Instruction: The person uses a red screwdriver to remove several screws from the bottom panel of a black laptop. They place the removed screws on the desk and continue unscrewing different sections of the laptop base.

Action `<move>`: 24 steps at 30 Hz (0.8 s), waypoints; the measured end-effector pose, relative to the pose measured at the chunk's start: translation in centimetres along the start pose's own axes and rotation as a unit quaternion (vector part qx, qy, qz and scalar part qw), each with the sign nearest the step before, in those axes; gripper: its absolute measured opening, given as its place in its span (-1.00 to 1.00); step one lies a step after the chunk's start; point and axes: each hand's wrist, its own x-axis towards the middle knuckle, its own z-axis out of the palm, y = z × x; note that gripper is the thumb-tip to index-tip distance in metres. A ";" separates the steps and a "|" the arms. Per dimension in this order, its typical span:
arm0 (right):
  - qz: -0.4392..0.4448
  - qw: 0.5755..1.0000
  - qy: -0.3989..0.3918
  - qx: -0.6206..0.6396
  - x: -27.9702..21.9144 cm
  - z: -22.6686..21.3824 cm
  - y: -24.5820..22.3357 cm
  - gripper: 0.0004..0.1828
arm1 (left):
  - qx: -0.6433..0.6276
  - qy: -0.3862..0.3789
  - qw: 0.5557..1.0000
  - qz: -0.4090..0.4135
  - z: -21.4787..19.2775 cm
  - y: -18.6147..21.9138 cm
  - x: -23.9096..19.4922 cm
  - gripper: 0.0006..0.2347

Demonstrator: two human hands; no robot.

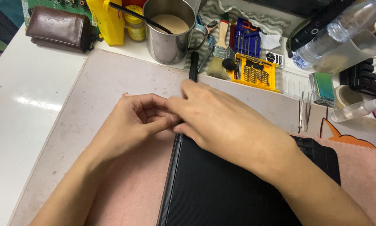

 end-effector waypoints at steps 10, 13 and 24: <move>-0.047 0.999 -0.011 0.001 0.1 -0.2 0.9 -0.86 | 0.040 0.006 0.999 0.012 0.2 1.5 -0.6 -0.78; 0.000 1.000 -0.030 0.009 0.3 -0.4 0.6 -0.80 | 0.051 0.015 0.999 0.000 0.0 1.5 -0.6 -0.66; -0.033 0.999 0.000 -0.014 0.1 0.2 0.9 -0.79 | 0.042 0.010 0.999 0.013 0.1 1.9 -0.7 -0.69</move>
